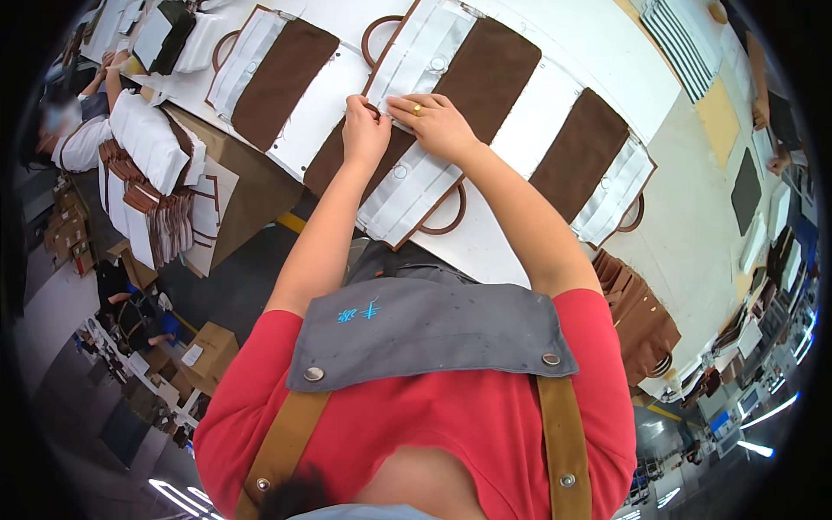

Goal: The person assembles brown tote bags by inserting white rectangular inserts into the bag openings and securing them with small fasteners. They handle multiple bags sequentially, aligning the inserts and pressing the fasteners to attach them.

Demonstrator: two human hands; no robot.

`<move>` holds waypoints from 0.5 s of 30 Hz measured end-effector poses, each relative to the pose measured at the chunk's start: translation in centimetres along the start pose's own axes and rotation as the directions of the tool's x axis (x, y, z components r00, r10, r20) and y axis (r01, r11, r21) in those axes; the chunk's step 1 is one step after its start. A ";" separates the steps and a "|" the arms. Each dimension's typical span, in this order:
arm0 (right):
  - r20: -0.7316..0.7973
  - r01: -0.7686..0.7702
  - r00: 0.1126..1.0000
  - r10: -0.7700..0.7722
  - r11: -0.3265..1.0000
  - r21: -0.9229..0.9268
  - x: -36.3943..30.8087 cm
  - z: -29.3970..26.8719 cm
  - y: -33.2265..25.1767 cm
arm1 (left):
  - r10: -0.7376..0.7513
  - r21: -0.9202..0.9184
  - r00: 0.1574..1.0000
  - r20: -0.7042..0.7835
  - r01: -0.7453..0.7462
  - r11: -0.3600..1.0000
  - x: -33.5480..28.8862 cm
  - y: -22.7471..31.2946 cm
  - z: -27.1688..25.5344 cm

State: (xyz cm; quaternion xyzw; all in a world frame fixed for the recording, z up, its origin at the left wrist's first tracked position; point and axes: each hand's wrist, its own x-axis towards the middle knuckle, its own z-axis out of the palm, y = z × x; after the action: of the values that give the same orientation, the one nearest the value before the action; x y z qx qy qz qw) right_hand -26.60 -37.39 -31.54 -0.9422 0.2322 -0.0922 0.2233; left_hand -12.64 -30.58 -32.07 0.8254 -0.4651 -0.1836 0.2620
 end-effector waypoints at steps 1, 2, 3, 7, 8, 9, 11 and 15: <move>0.000 -0.002 1.000 0.002 1.000 0.001 -0.2 0.2 0.3 | -0.034 -0.018 0.998 0.050 0.035 0.999 0.0 0.5 -0.1; -0.001 0.000 1.000 0.000 1.000 0.004 -0.3 0.3 0.4 | -0.069 -0.032 0.993 0.098 0.072 0.997 0.1 1.3 -0.6; -0.001 0.001 1.000 -0.001 1.000 0.007 -0.4 0.4 0.5 | -0.070 -0.006 0.993 0.092 0.071 0.997 0.0 1.7 -0.6; -0.021 -0.002 1.000 0.001 1.000 -0.022 -0.5 0.5 0.6 | -0.098 0.109 0.989 0.111 0.086 0.990 0.3 3.0 -0.6; -0.030 0.001 1.000 -0.002 1.000 -0.017 -0.5 0.5 0.7 | -0.112 0.145 0.986 0.126 0.093 0.985 0.4 3.3 -0.6; -0.039 0.004 0.999 -0.004 1.000 -0.012 -0.5 0.6 0.7 | -0.123 0.190 0.982 0.141 0.095 0.977 0.6 3.6 -0.6; -0.055 0.015 0.998 -0.016 1.000 -0.013 -0.6 0.9 0.8 | -0.146 0.283 0.975 0.169 0.094 0.955 0.9 4.1 -0.3; -0.124 0.008 0.992 -0.004 0.999 0.033 -0.5 1.2 1.2 | -0.026 0.270 0.998 0.052 0.011 0.963 0.7 3.2 0.4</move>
State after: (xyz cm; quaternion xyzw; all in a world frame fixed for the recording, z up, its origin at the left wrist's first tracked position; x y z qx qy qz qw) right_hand -27.20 -37.66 -33.25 -0.9315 0.2412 -0.1552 0.2237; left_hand -14.59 -32.67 -30.50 0.8523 -0.4851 -0.1436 0.1326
